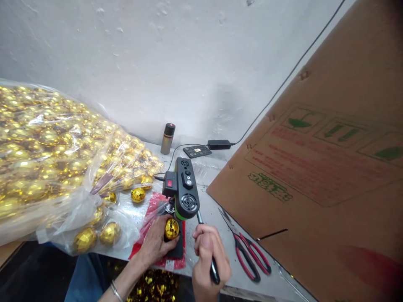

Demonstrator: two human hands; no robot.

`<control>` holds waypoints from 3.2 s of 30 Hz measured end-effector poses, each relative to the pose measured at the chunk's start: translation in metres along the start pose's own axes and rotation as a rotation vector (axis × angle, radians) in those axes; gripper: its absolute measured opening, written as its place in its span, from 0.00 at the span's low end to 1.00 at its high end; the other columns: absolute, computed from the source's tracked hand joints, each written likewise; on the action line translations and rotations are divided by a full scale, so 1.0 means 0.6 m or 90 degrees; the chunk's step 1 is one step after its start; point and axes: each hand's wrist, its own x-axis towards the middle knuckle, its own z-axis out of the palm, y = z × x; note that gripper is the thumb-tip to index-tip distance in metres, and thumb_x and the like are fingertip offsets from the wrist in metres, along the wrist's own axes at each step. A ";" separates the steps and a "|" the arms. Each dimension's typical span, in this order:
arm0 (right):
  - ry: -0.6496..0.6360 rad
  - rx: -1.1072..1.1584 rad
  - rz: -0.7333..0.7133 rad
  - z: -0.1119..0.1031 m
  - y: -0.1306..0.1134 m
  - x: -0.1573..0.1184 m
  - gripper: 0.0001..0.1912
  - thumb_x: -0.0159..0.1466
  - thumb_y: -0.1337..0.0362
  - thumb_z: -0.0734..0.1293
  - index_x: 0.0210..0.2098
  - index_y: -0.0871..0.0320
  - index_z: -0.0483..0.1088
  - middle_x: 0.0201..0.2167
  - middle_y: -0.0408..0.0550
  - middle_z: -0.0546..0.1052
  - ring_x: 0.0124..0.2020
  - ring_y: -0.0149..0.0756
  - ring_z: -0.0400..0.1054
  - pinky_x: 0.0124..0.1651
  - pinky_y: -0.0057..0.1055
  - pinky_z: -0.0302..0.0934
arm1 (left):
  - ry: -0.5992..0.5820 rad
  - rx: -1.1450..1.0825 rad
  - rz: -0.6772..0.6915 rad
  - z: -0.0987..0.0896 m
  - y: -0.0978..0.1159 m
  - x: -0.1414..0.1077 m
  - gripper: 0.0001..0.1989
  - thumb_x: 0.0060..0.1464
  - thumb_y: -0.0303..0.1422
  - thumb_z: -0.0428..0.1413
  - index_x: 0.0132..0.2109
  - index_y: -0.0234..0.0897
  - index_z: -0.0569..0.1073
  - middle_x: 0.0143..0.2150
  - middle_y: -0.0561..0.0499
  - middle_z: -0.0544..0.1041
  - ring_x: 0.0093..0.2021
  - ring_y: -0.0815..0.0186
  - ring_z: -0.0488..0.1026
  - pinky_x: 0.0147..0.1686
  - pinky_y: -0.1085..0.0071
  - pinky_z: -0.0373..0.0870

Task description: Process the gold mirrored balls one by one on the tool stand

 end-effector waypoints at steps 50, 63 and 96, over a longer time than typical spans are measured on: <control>0.148 0.023 0.013 0.043 0.049 -0.075 0.21 0.81 0.65 0.57 0.29 0.53 0.63 0.29 0.40 0.67 0.27 0.30 0.63 0.33 0.32 0.60 | 0.014 0.027 -0.034 0.022 -0.010 -0.009 0.25 0.53 0.33 0.67 0.59 0.38 0.76 0.51 0.40 0.83 0.51 0.45 0.81 0.51 0.48 0.80; 0.154 0.044 0.020 0.044 0.055 -0.081 0.22 0.82 0.63 0.58 0.29 0.53 0.62 0.29 0.39 0.67 0.28 0.30 0.62 0.34 0.32 0.58 | 0.014 0.022 -0.021 0.023 -0.015 -0.008 0.27 0.53 0.32 0.66 0.60 0.38 0.76 0.53 0.39 0.84 0.52 0.44 0.82 0.52 0.46 0.80; 0.022 -0.001 -0.002 0.002 -0.008 0.030 0.20 0.79 0.71 0.61 0.30 0.55 0.68 0.25 0.39 0.69 0.26 0.29 0.66 0.29 0.28 0.57 | 0.004 0.047 0.057 0.004 -0.042 -0.079 0.38 0.51 0.36 0.73 0.68 0.42 0.73 0.65 0.33 0.80 0.65 0.36 0.79 0.63 0.41 0.79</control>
